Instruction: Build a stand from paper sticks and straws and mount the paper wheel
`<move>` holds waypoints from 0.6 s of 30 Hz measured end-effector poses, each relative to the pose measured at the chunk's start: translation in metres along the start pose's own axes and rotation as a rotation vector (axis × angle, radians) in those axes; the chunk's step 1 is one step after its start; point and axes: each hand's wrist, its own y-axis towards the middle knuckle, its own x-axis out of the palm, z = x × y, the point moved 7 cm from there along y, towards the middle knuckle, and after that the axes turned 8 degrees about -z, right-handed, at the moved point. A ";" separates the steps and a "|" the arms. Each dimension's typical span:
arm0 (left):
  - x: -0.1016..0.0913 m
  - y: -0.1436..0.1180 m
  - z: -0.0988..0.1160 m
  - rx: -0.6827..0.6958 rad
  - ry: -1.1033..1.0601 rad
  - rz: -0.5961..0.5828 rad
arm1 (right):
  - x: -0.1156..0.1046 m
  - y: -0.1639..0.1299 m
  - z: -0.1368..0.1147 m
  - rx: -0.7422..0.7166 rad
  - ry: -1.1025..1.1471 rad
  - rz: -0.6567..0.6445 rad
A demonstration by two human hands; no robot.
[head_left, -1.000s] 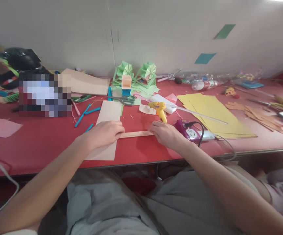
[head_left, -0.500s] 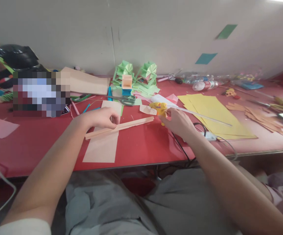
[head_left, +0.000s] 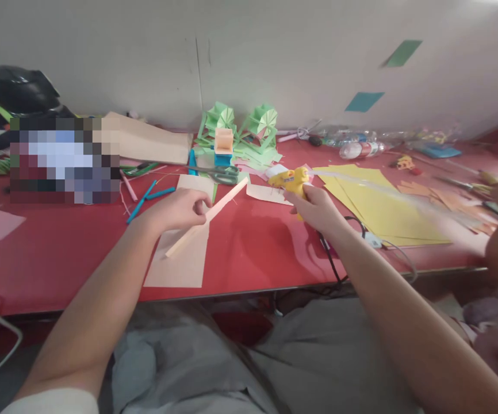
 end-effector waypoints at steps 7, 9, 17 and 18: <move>0.011 0.007 0.004 0.024 -0.145 0.038 | 0.042 -0.024 -0.019 -0.011 0.222 -0.356; 0.012 0.007 0.004 0.037 -0.188 0.050 | 0.052 -0.030 -0.025 -0.036 0.188 -0.428; 0.019 0.011 0.000 0.058 -0.242 0.063 | 0.074 -0.051 -0.042 -0.160 0.152 -0.619; 0.021 0.011 0.001 0.058 -0.238 0.062 | 0.077 -0.055 -0.045 -0.184 0.156 -0.650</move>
